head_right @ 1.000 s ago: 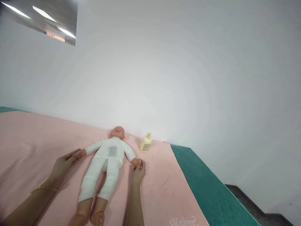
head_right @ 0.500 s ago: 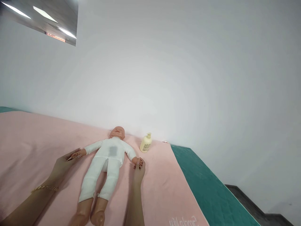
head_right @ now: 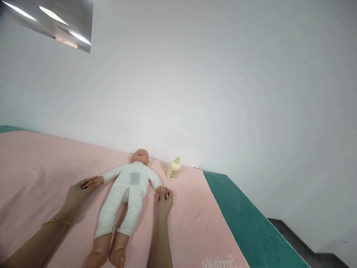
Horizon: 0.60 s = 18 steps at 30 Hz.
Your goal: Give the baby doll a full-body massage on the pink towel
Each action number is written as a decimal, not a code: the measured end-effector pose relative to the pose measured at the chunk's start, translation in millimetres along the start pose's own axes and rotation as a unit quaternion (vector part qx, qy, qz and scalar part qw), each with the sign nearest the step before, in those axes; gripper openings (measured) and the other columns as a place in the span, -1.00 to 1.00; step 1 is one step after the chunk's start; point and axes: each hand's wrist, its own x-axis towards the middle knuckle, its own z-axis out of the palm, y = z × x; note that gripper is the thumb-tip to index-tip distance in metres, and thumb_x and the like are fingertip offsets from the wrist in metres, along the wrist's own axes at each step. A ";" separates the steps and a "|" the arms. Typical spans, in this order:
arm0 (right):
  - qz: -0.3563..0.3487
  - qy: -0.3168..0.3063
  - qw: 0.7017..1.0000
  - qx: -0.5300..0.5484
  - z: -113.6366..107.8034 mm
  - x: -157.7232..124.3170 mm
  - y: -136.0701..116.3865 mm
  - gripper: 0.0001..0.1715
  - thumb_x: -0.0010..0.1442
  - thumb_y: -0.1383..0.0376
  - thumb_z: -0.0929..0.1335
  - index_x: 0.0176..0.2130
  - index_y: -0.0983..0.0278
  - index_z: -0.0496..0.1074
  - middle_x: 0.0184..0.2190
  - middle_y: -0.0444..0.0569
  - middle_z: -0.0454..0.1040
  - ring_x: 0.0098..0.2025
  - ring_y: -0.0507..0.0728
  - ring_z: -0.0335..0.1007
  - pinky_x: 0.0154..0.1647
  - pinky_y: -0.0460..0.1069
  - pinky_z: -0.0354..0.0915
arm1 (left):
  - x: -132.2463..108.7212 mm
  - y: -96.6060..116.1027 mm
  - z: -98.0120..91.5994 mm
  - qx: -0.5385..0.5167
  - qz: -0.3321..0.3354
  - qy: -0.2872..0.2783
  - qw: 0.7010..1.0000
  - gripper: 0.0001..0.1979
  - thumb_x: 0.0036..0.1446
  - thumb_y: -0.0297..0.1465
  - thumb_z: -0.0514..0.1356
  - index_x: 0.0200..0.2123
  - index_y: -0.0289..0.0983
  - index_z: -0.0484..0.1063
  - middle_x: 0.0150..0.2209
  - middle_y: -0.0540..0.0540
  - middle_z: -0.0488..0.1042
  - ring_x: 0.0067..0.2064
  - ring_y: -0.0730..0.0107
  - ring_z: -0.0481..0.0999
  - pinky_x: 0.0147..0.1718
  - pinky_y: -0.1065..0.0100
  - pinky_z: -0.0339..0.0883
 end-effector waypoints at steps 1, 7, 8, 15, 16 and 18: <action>0.000 0.002 1.000 -0.004 0.1 -0.5 -0.3 -0.45 -0.02 -0.06 0.42 -0.26 0.33 0.38 -0.24 0.06 0.49 -0.54 0.02 0.36 -0.47 0.00 0.37 | 0.3 0.3 0.1 -0.006 -0.004 -0.002 1.000 -0.58 -0.04 -0.21 0.27 -0.09 -0.25 0.52 -0.09 -0.15 0.58 0.01 0.02 0.51 -0.09 0.22 0.41; -0.006 0.007 1.000 -0.008 -0.8 0.2 0.8 -0.35 0.01 -0.17 0.36 -0.23 0.34 0.39 -0.25 0.08 0.49 -0.51 0.05 0.38 -0.47 0.00 0.37 | 0.3 3.3 1.5 -0.036 -0.021 -0.007 0.999 -0.58 -0.03 -0.13 0.28 -0.13 -0.24 0.53 -0.04 -0.12 0.56 0.07 0.04 0.47 -0.01 0.23 0.38; -0.005 0.007 1.000 -0.007 -1.1 1.0 1.5 -0.32 0.01 -0.20 0.34 -0.23 0.35 0.40 -0.27 0.09 0.50 -0.50 0.07 0.39 -0.47 0.01 0.37 | 0.4 3.2 1.4 -0.036 -0.021 -0.006 0.999 -0.58 -0.02 -0.12 0.26 -0.13 -0.23 0.54 -0.04 -0.12 0.56 0.07 0.04 0.46 -0.01 0.23 0.38; 0.011 0.003 1.000 0.018 -2.5 5.7 5.2 -0.14 -0.05 -0.26 0.35 -0.08 0.37 0.41 -0.05 0.21 0.46 -0.26 0.18 0.49 -0.29 0.05 0.45 | 7.0 -6.5 -0.2 -0.030 -0.013 -0.006 0.999 -0.57 0.06 -0.13 0.21 -0.07 -0.26 0.50 0.03 -0.17 0.51 0.11 0.05 0.43 0.11 0.17 0.29; 0.013 0.002 1.000 0.020 -2.7 5.6 4.8 -0.14 -0.06 -0.25 0.36 -0.06 0.37 0.41 -0.03 0.21 0.45 -0.22 0.19 0.49 -0.27 0.05 0.45 | 7.9 -8.1 -0.3 -0.035 -0.015 -0.003 0.999 -0.55 0.06 -0.14 0.21 -0.04 -0.28 0.49 0.04 -0.19 0.50 0.12 0.05 0.42 0.11 0.18 0.29; 0.016 -0.001 1.000 0.021 -3.1 4.8 3.6 -0.15 -0.05 -0.23 0.38 -0.04 0.37 0.41 -0.03 0.22 0.46 -0.17 0.22 0.48 -0.22 0.06 0.45 | 9.0 -10.4 -0.4 -0.043 -0.015 0.002 0.999 -0.51 0.06 -0.15 0.21 0.00 -0.31 0.45 0.06 -0.21 0.49 0.12 0.05 0.42 0.10 0.18 0.31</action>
